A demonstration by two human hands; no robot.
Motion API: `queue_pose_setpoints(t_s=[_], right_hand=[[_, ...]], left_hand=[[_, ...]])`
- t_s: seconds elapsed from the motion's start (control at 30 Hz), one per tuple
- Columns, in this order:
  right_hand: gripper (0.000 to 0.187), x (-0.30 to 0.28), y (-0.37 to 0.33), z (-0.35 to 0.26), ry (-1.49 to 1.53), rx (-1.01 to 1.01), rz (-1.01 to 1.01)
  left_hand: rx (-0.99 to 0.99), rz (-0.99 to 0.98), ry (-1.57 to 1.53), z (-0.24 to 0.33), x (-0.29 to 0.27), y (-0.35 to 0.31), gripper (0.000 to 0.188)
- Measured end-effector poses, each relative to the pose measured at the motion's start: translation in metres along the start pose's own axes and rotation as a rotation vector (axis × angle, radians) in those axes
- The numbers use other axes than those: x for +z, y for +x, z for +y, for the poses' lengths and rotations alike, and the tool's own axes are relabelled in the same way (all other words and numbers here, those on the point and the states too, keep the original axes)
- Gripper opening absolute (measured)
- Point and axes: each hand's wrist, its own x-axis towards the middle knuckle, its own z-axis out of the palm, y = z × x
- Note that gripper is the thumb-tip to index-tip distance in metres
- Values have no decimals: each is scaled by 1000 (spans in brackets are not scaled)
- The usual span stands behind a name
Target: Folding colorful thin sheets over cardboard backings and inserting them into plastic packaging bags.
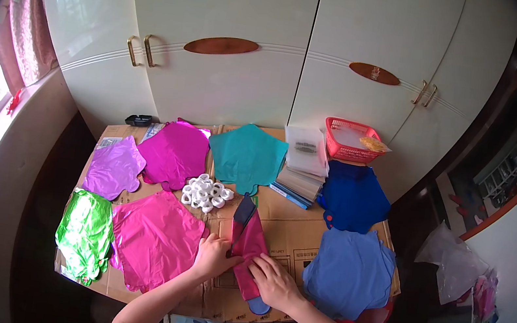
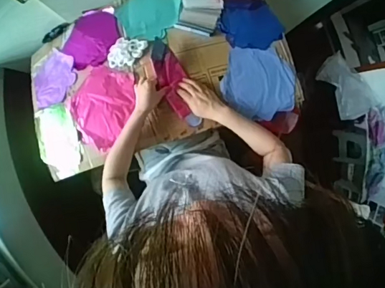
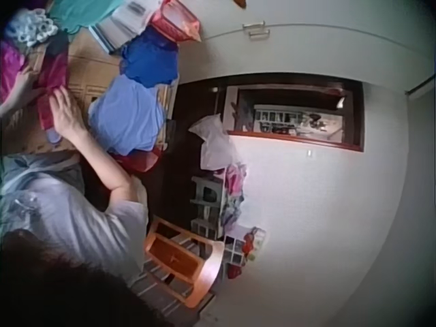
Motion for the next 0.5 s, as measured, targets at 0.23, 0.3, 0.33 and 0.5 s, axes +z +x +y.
queue_pose_setpoints(t_s=[0.23, 0.3, 0.33, 0.5], right_hand=[[34, 3, -2, 1, 21, 44, 9], [34, 2, -3, 2, -4, 37, 13], [34, 2, -3, 2, -17, 33, 14], [34, 3, -3, 2, -13, 37, 5]], left_hand=[[-30, -19, -85, -5, -1, -3, 37], [-35, -25, -64, -2, -5, -3, 36], [-38, -18, -34, 1, -8, -3, 36], [-9, 71, 36, 1, -4, -10, 34]])
